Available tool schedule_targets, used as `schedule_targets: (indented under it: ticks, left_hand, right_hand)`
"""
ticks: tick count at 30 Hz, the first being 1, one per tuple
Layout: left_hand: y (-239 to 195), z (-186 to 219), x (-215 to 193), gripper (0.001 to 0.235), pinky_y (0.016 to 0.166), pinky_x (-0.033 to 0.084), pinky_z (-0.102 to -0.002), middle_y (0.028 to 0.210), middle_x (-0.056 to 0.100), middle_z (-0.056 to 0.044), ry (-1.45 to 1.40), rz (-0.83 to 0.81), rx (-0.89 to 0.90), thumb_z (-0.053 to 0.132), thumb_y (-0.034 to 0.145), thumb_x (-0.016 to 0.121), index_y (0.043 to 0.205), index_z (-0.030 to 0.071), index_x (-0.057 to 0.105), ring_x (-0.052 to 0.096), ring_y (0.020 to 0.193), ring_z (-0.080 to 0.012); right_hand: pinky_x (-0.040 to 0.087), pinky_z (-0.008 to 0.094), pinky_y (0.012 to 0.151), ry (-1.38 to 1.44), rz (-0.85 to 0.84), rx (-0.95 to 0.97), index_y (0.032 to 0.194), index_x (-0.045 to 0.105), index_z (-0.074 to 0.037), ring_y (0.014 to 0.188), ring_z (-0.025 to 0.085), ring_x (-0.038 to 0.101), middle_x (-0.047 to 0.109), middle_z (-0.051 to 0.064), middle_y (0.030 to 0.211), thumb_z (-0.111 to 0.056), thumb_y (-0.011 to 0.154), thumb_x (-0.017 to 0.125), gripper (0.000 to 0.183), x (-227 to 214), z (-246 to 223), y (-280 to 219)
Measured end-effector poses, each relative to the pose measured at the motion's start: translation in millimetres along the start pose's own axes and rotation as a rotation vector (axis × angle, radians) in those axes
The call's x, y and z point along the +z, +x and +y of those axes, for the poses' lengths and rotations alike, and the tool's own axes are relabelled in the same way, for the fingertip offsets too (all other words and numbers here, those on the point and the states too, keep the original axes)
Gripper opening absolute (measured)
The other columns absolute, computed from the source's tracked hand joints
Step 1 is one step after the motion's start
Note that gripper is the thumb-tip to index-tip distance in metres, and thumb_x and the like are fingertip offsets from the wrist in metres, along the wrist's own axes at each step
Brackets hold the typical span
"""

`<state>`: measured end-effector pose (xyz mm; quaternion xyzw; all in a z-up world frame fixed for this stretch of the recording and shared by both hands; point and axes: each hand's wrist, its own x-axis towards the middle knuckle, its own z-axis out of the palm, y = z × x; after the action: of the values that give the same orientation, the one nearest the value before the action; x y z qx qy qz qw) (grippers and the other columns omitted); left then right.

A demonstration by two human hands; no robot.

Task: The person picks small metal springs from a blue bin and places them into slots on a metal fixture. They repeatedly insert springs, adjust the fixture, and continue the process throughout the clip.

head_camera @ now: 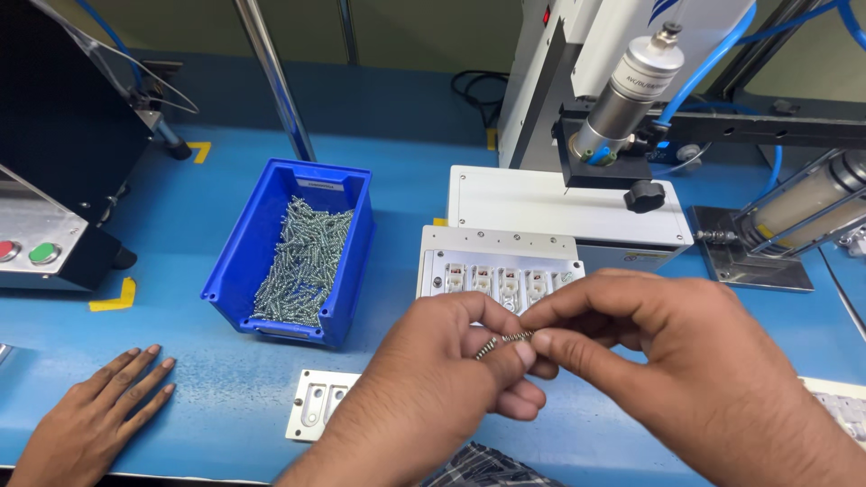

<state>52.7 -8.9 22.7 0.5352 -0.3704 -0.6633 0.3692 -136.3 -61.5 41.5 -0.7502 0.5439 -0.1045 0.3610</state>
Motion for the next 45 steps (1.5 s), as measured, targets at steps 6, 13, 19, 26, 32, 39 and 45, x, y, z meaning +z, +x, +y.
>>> schedule_targets:
  ticks: [6,13,19,26,32,39,45]
  left_hand:
    - [1,6,-2,0.022,0.072,0.062,-0.026,0.094,0.077,-0.015,-0.194,-0.001,-0.003,0.011,0.095,0.060,0.110,-0.004,0.062,0.073,0.076,-0.0163]
    - [-4,-4,-14,0.027,0.097,0.060,-0.029,0.117,0.072,-0.019,-0.662,0.094,-0.109,0.008,0.094,0.058,0.116,-0.007,0.061,0.074,0.104,-0.0214]
    - [-9,-16,-23,0.032,0.095,0.056,-0.030,0.113,0.068,-0.017,-0.688,0.150,-0.156,0.007,0.095,0.059,0.121,-0.010,0.060,0.073,0.104,-0.0235]
    - [-14,-24,-28,0.035,0.088,0.063,-0.029,0.110,0.074,-0.014,-0.634,0.141,-0.135,0.012,0.094,0.066,0.125,-0.004,0.064,0.074,0.096,-0.0184]
    - [-21,-17,-30,0.034,0.082,0.061,-0.026,0.100,0.078,-0.010,-0.593,0.169,-0.118,0.016,0.090,0.070,0.117,-0.003,0.071,0.073,0.087,-0.0143]
    - [-22,-13,-28,0.031,0.083,0.062,-0.027,0.100,0.078,-0.012,-0.613,0.159,-0.134,0.014,0.089,0.071,0.114,-0.004,0.070,0.073,0.087,-0.0148]
    - [-20,-18,-30,0.033,0.085,0.063,-0.027,0.104,0.076,-0.015,-0.665,0.145,-0.107,0.012,0.091,0.071,0.119,-0.004,0.068,0.074,0.092,-0.0169]
  right_hand:
    - [0.063,0.030,0.080,0.386,0.044,-0.253,0.113,0.083,-0.011,0.091,0.014,0.076,0.078,0.004,0.098,-0.021,0.093,0.075,0.023,-2,8,3]
    - [0.058,0.033,0.064,-0.231,0.472,-0.170,0.101,0.081,-0.011,0.070,0.019,0.071,0.080,0.007,0.087,-0.021,0.082,0.079,0.021,-4,4,27]
    - [0.057,0.037,0.074,-0.413,0.356,-0.192,0.089,0.083,-0.014,0.077,0.026,0.075,0.079,0.005,0.090,-0.027,0.080,0.083,0.016,9,7,49]
    - [0.057,0.042,0.079,-0.616,0.205,0.067,0.085,0.085,-0.019,0.087,0.025,0.073,0.078,0.005,0.089,-0.029,0.080,0.086,0.011,17,-14,64]
    - [0.059,0.039,0.076,-0.446,0.218,0.137,0.092,0.084,-0.019,0.075,0.023,0.076,0.080,0.009,0.084,-0.024,0.082,0.086,0.011,9,-18,63]
    - [0.060,0.037,0.077,-0.474,0.194,0.093,0.090,0.085,-0.019,0.078,0.019,0.075,0.080,0.003,0.090,-0.027,0.080,0.087,0.013,11,-6,68]
    - [0.059,0.038,0.077,-0.452,0.215,0.127,0.091,0.086,-0.020,0.078,0.020,0.074,0.080,0.004,0.088,-0.026,0.080,0.088,0.013,10,-7,65]
